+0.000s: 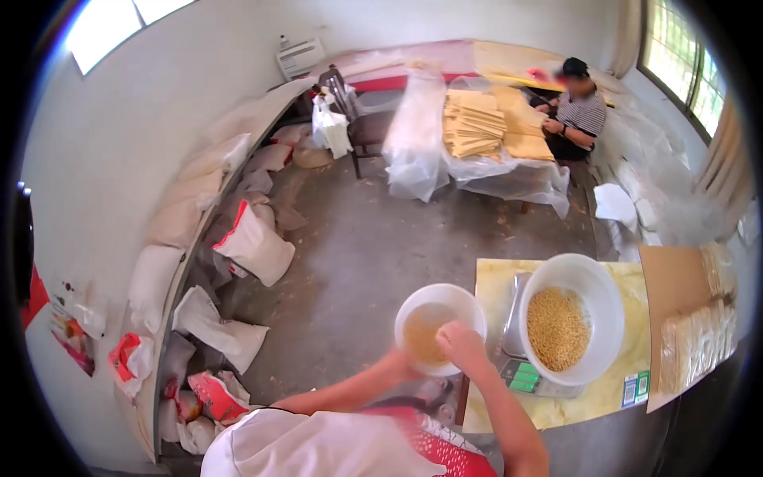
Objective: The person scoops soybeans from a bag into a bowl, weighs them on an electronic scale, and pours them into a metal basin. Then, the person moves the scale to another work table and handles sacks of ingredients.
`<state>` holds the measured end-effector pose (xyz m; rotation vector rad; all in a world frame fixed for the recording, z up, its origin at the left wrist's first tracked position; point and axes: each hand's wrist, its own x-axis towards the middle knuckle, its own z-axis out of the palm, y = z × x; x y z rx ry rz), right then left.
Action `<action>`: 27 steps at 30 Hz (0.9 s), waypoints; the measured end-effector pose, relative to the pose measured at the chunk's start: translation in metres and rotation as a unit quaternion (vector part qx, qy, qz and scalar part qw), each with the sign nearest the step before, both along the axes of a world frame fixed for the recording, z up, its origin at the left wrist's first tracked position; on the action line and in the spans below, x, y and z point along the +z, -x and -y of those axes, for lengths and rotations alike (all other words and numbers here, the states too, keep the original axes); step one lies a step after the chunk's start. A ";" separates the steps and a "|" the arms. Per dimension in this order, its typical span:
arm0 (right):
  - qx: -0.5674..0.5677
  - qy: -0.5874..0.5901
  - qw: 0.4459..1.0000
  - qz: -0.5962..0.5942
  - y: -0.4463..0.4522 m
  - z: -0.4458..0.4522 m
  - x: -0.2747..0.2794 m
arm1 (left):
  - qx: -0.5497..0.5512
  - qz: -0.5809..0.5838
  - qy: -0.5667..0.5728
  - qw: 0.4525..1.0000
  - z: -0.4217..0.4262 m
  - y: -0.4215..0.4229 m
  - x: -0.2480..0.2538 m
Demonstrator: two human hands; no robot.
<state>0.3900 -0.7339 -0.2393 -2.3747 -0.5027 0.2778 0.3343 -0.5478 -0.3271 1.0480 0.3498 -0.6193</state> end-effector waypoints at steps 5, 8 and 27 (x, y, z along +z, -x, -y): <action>0.026 0.034 0.999 0.014 -0.006 -0.039 -0.006 | -0.012 -0.054 -0.052 0.997 -0.043 0.002 0.011; 0.068 0.093 0.992 0.050 -0.028 -0.072 -0.007 | 0.005 0.056 -0.040 0.998 -0.078 -0.012 -0.009; 0.348 0.160 0.879 0.284 -0.281 -0.434 -0.001 | 0.293 -0.009 0.057 0.955 -0.433 -0.239 0.078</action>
